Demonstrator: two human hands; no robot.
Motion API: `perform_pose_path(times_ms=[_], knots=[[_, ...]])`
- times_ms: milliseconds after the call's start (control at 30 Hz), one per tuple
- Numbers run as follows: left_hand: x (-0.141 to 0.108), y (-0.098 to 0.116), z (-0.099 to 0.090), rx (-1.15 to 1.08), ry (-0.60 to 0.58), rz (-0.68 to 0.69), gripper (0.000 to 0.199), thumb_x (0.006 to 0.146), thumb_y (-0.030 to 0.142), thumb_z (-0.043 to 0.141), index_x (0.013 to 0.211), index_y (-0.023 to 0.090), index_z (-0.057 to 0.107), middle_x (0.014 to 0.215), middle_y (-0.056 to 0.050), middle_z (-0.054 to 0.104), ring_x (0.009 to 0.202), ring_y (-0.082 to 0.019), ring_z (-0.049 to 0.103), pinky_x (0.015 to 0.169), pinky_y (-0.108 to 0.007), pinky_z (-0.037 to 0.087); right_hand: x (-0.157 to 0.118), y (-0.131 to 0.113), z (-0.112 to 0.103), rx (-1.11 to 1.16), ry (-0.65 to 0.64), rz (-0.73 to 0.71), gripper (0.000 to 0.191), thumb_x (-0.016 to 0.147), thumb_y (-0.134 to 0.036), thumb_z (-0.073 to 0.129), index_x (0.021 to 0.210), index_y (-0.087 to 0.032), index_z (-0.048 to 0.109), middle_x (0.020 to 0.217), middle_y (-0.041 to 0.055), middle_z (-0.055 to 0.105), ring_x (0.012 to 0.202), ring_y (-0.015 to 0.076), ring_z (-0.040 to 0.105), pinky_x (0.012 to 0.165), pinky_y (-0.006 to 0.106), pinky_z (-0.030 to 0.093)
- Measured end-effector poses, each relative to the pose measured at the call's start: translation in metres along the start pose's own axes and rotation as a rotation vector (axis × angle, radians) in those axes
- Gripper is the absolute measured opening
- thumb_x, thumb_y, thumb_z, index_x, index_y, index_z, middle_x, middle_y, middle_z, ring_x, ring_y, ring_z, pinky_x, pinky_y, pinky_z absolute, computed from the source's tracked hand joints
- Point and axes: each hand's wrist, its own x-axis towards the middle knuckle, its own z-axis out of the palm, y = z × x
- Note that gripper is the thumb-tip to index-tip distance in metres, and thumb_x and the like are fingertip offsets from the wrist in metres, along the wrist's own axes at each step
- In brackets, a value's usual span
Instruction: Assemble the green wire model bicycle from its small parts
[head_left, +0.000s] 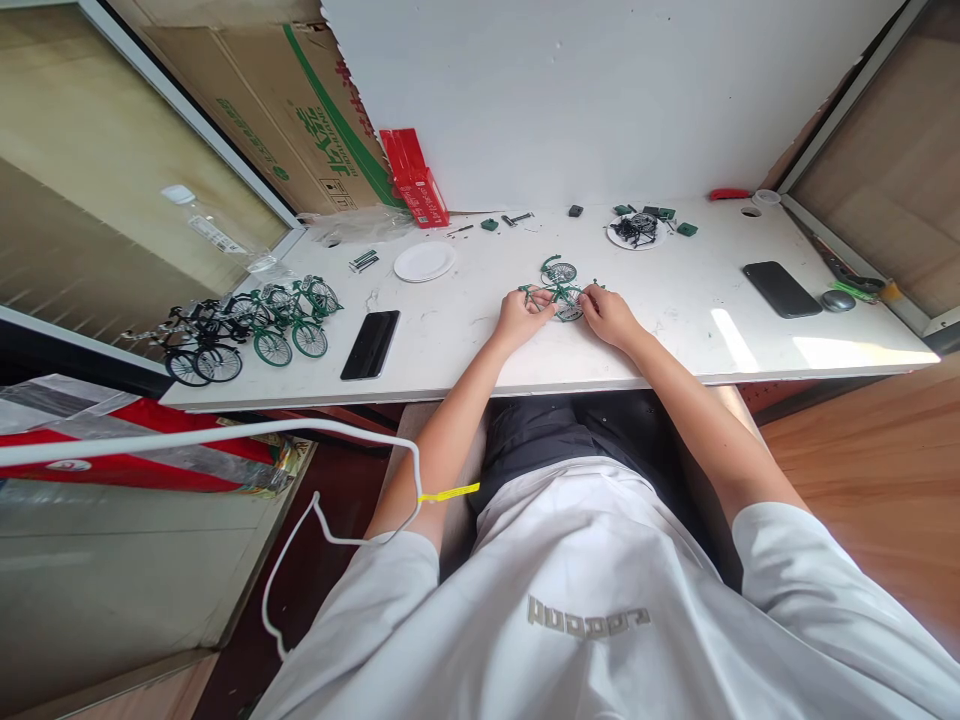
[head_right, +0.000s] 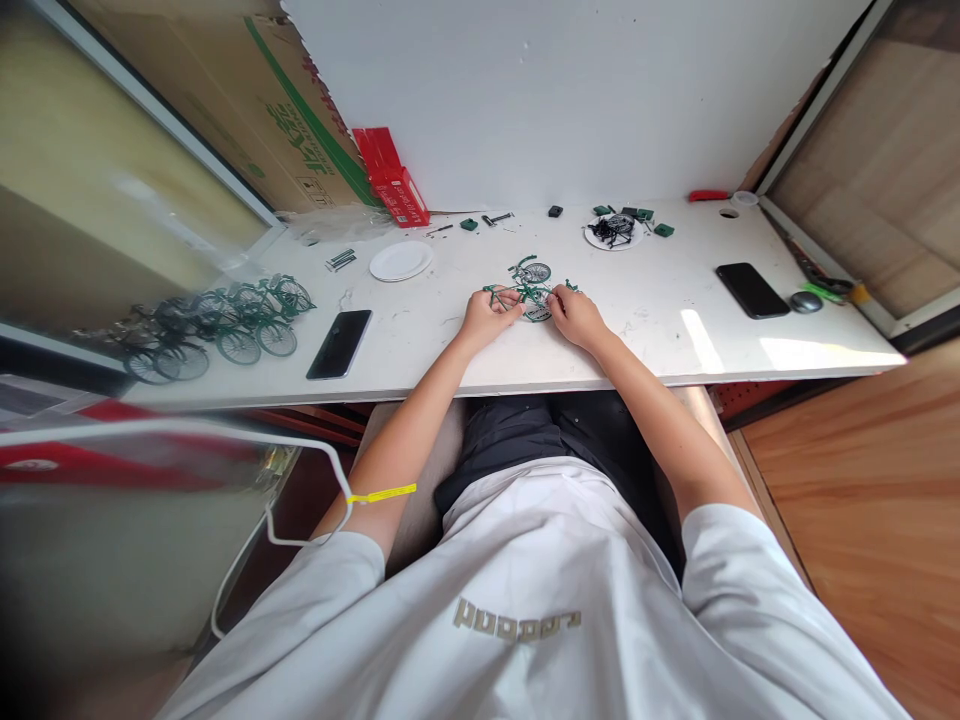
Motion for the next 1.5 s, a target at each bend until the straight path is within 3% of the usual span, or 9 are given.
perform_pose_path(times_ms=[133, 333, 733, 1500], knots=[[-0.0004, 0.0004, 0.0001, 0.02, -0.003, 0.001, 0.027, 0.081, 0.029, 0.094, 0.101, 0.016, 0.082, 0.097, -0.007, 0.082, 0.073, -0.012, 0.067, 0.067, -0.023, 0.059, -0.0008, -0.0028, -0.0018, -0.022, -0.01, 0.005, 0.032, 0.115, -0.048, 0.038, 0.1, -0.027, 0.057, 0.081, 0.0109, 0.07, 0.073, 0.0314, 0.059, 0.073, 0.041, 0.038], [0.0, -0.0009, 0.0002, 0.033, -0.007, 0.003, 0.024, 0.084, 0.027, 0.093, 0.103, 0.016, 0.082, 0.097, -0.007, 0.082, 0.07, -0.011, 0.066, 0.065, -0.023, 0.057, -0.0012, -0.0031, -0.0019, -0.025, -0.007, 0.001, 0.038, 0.116, -0.056, 0.037, 0.101, -0.027, 0.058, 0.08, 0.0107, 0.07, 0.074, 0.0311, 0.059, 0.073, 0.04, 0.038], [-0.0006, 0.0008, -0.0006, 0.059, -0.016, 0.001, 0.023, 0.085, 0.026, 0.091, 0.104, 0.015, 0.082, 0.097, -0.007, 0.082, 0.072, -0.012, 0.068, 0.067, -0.023, 0.058, -0.0007, -0.0019, -0.0011, -0.048, -0.017, 0.009, 0.032, 0.115, -0.049, 0.039, 0.101, -0.027, 0.058, 0.081, 0.0105, 0.07, 0.073, 0.0303, 0.058, 0.072, 0.039, 0.036], [-0.0007, -0.0007, -0.0002, 0.055, -0.018, 0.002, 0.029, 0.083, 0.032, 0.094, 0.104, 0.016, 0.081, 0.097, -0.007, 0.082, 0.071, -0.012, 0.068, 0.066, -0.023, 0.058, -0.0023, -0.0074, -0.004, -0.065, -0.027, 0.021, 0.031, 0.115, -0.046, 0.038, 0.103, -0.026, 0.059, 0.082, 0.0116, 0.071, 0.075, 0.0313, 0.06, 0.073, 0.04, 0.037]])
